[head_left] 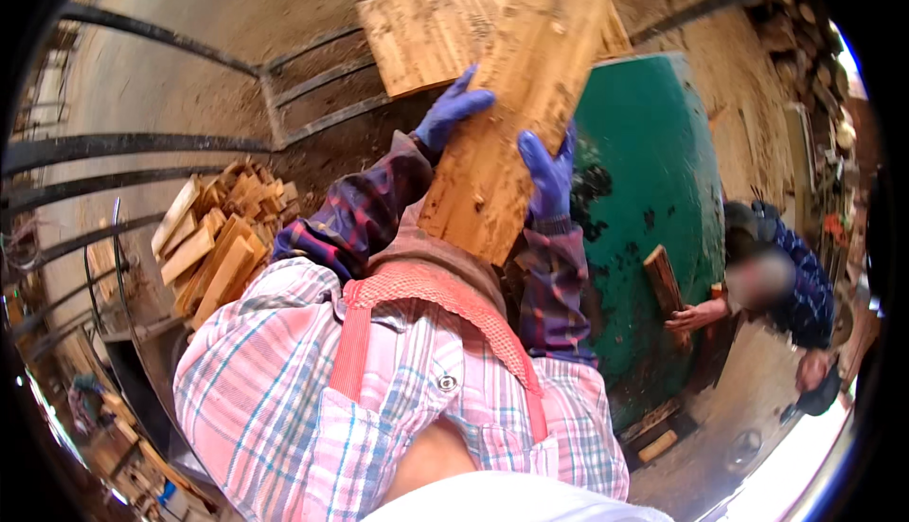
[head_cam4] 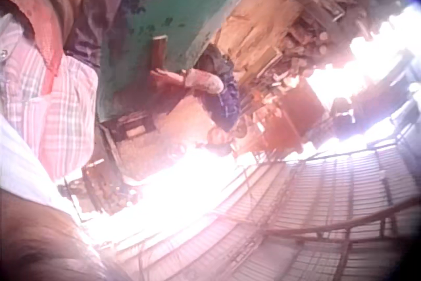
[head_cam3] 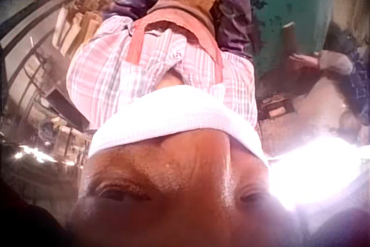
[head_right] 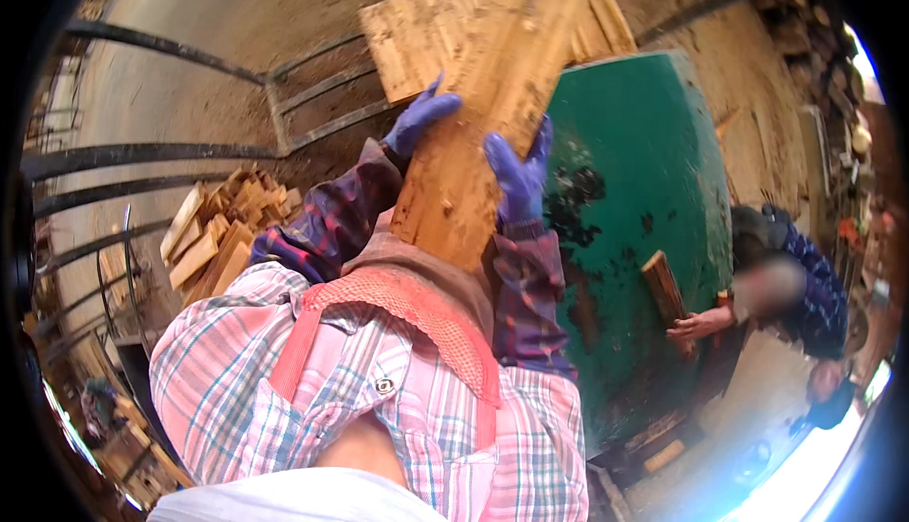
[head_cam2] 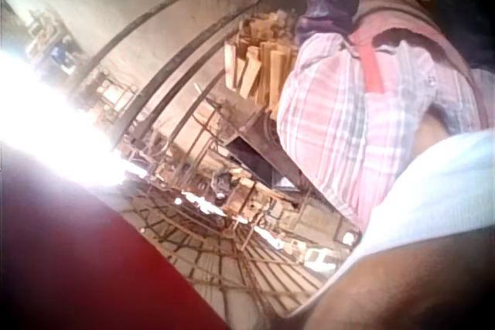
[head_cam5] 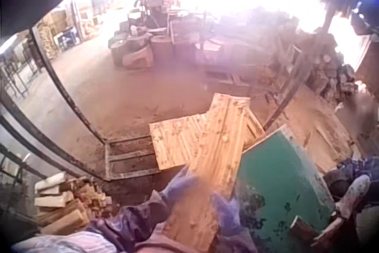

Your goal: The person repeatedly picks up wooden planks from a green workbench, inspects them, and stacks them into a growing pile. The person wears blue gloves and a plaid shirt while handling the wood pieces one at a time.

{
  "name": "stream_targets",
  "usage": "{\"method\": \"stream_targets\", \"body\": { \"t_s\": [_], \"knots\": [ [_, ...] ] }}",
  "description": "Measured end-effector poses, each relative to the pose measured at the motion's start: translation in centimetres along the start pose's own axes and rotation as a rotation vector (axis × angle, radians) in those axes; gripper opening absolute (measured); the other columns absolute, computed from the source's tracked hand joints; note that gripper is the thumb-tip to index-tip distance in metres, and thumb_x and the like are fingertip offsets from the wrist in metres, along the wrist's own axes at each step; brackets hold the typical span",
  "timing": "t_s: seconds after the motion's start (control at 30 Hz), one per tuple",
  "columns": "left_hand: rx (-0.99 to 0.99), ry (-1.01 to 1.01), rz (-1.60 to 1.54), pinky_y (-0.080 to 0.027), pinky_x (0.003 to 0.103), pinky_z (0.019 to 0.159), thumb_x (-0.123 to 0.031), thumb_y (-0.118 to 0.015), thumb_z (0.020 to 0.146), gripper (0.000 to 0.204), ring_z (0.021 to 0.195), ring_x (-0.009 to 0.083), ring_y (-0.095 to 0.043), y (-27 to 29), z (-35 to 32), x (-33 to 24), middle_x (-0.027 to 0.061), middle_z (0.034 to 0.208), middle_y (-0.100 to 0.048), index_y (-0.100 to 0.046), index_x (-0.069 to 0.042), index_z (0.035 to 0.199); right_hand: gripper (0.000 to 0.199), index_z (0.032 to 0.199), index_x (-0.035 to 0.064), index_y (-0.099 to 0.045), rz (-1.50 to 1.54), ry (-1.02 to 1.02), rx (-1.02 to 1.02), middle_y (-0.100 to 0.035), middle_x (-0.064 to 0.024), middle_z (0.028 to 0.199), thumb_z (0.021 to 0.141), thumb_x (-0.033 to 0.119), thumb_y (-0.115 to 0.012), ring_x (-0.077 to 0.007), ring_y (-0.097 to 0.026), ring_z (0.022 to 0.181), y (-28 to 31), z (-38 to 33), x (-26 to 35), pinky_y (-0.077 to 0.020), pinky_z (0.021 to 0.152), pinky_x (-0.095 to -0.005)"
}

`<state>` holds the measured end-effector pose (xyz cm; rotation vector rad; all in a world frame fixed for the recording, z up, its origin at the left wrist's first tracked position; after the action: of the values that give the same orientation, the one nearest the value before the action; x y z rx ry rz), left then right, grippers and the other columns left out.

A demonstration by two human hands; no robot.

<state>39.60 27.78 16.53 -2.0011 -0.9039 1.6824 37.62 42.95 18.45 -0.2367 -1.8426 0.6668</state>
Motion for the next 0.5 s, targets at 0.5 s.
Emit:
{"method": "stream_targets", "body": {
  "t_s": [0.5],
  "knots": [
    [-0.574, 0.117, -0.467, -0.048, 0.040, 0.092, -0.021, -0.054, 0.087, 0.046, 0.104, 0.0278, -0.059, 53.0, -2.4, -2.7, 0.0167, 0.118, -0.057, -0.045, -0.001, 0.127, 0.090, 0.139, 0.0009, -0.014, 0.027, -0.785, 0.223, -0.055, -0.0159, 0.113, 0.073, 0.005, -0.074, -0.0207, -0.057, 0.097, -19.6, 17.7, -50.8, -0.0478, 0.085, -0.0345]
  ]
}}
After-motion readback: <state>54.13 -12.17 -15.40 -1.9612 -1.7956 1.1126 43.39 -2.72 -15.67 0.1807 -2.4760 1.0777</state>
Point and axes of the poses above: each hand's wrist, its own z-axis towards the middle knuckle, its own y-axis out of the back of the hand, x = y × z, the point moved 7 cm from there along z, towards the middle knuckle
